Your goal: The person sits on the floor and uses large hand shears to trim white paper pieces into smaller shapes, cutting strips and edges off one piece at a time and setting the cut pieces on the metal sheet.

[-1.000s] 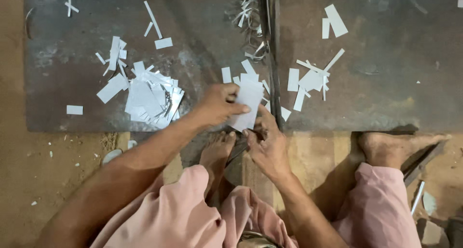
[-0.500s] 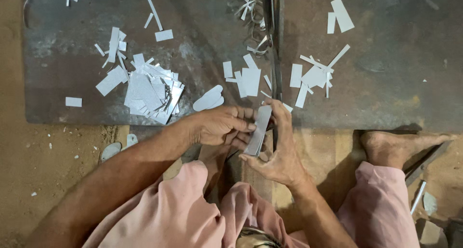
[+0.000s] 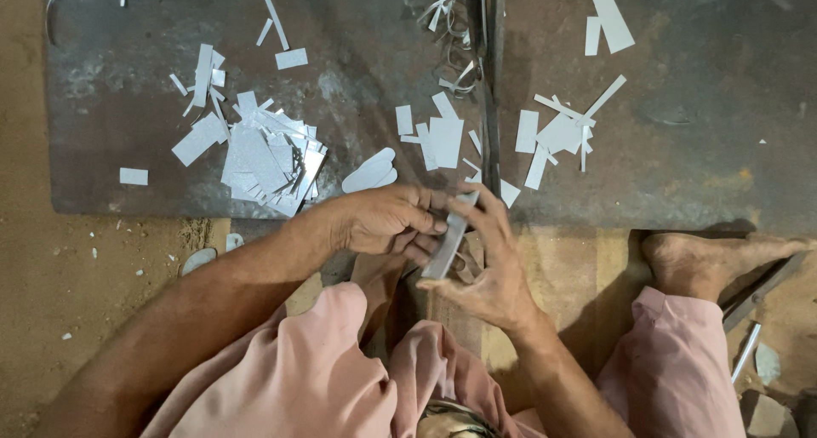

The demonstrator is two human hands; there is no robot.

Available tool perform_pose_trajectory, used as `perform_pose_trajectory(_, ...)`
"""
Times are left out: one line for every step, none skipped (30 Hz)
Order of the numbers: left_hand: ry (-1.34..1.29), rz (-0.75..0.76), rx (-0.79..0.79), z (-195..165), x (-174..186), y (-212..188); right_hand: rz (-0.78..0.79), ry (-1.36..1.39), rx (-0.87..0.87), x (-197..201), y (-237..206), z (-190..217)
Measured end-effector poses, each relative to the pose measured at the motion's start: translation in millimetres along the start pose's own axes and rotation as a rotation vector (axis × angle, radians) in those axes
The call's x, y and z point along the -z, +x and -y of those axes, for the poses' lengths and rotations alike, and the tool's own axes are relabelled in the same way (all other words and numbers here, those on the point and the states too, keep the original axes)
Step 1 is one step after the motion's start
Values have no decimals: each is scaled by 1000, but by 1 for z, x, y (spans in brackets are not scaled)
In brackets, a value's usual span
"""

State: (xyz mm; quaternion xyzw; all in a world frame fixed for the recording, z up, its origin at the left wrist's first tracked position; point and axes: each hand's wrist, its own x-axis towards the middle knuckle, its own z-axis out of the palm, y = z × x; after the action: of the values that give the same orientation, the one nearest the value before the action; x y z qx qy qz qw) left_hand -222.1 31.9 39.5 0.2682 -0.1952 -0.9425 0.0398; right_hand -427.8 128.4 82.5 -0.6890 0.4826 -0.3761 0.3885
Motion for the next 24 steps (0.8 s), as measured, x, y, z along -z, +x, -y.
perform_pose_trajectory(36, 0, 20, -1, 0, 0, 16, -53, 26, 0, 0, -1)
perform_pose_trajectory(72, 0, 38, -2, 0, 1, 33, -107, 53, 0, 0, -2)
perform_pose_trajectory(106, -21, 52, -5, -1, 1, 43, -143, 58, 1, 0, -3)
perform_pose_trajectory(141, -42, 65, -8, -2, 0, 53, -179, 64, 1, 1, -4)
perform_pose_trajectory(174, -64, 80, -11, -4, -1, 63, -214, 68, 2, 2, -4)
perform_pose_trajectory(169, -83, 56, -14, -8, -1, 29, -205, 85, 2, 3, -5)
perform_pose_trajectory(165, -104, 30, -18, -12, -1, -7, -196, 104, 2, 5, -5)
perform_pose_trajectory(162, -121, 4, -22, -17, 1, -43, -189, 122, 5, 6, -6)
perform_pose_trajectory(254, -164, -65, -30, -21, 4, -85, -143, 66, 7, 7, -7)
perform_pose_trajectory(344, -206, -135, -39, -25, 7, -124, -97, 9, 12, 8, -7)
perform_pose_trajectory(431, -248, -203, -46, -30, 11, -163, -50, -51, 15, 8, -7)
perform_pose_trajectory(560, -320, -264, -51, -36, 13, -150, -91, -155, 17, 10, -9)
perform_pose_trajectory(690, -397, -330, -57, -41, 14, -136, -130, -253, 18, 13, -11)
perform_pose_trajectory(820, -476, -396, -61, -46, 15, -119, -168, -350, 18, 15, -13)
perform_pose_trajectory(863, -527, -424, -64, -51, 16, -113, -202, -284, 19, 16, -15)
perform_pose_trajectory(906, -577, -451, -67, -54, 18, -107, -234, -220, 20, 17, -17)
perform_pose_trajectory(947, -628, -475, -68, -57, 19, -99, -265, -157, 20, 18, -19)
perform_pose_trajectory(979, -661, -433, -67, -59, 19, -91, -279, -170, 20, 19, -21)
perform_pose_trajectory(1012, -692, -391, -65, -60, 20, -85, -293, -182, 19, 20, -23)
perform_pose_trajectory(1044, -726, -350, -64, -60, 21, -78, -307, -192, 19, 22, -25)
perform_pose_trajectory(1063, -737, -377, -64, -58, 22, -74, -311, -209, 19, 24, -26)
perform_pose_trajectory(1083, -746, -405, -63, -57, 24, -71, -315, -228, 19, 25, -26)
perform_pose_trajectory(1104, -755, -433, -62, -54, 26, -68, -319, -245, 19, 27, -26)
perform_pose_trajectory(1082, -752, -484, -62, -52, 27, -67, -327, -211, 20, 30, -25)
